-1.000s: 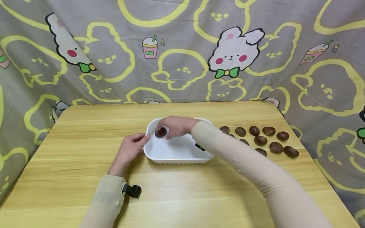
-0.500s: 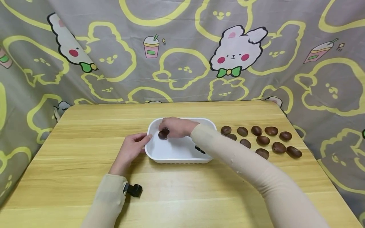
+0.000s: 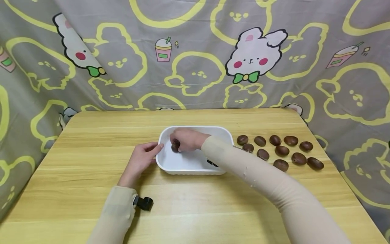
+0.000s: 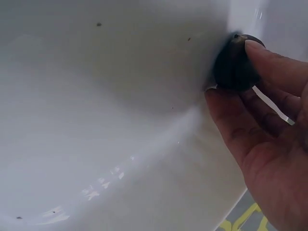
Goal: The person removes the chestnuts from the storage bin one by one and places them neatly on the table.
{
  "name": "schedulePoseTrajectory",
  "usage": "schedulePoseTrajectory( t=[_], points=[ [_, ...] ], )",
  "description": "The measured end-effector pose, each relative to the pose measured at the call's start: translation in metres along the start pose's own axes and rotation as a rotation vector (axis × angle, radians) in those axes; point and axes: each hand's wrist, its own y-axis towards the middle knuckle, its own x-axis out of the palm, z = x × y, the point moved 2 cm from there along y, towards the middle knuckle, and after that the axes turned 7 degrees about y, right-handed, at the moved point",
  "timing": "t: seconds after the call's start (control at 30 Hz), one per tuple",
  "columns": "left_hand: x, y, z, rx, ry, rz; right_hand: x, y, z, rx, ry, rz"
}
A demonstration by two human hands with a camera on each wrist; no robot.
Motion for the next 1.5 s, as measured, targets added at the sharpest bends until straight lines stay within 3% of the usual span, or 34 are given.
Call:
schedulePoseTrajectory(
  t=[0.37, 0.53, 0.83, 1.07, 1.5],
  points=[
    [0.001, 0.0, 0.001, 0.018, -0.007, 0.008, 0.004, 0.0, 0.0, 0.02, -0.038, 0.004],
    [0.001, 0.0, 0.001, 0.023, -0.006, 0.001, 0.003, -0.002, 0.0, 0.03, 0.009, -0.021],
    [-0.002, 0.001, 0.001, 0.005, 0.022, -0.002, -0.009, -0.013, 0.008, 0.057, 0.171, -0.023],
    [-0.001, 0.001, 0.001, 0.001, 0.022, -0.007, -0.023, -0.029, 0.014, 0.018, 0.294, 0.001],
    [0.0, 0.0, 0.001, -0.002, -0.002, -0.002, -0.053, -0.077, 0.037, 0.106, 0.516, 0.13]
  ],
)
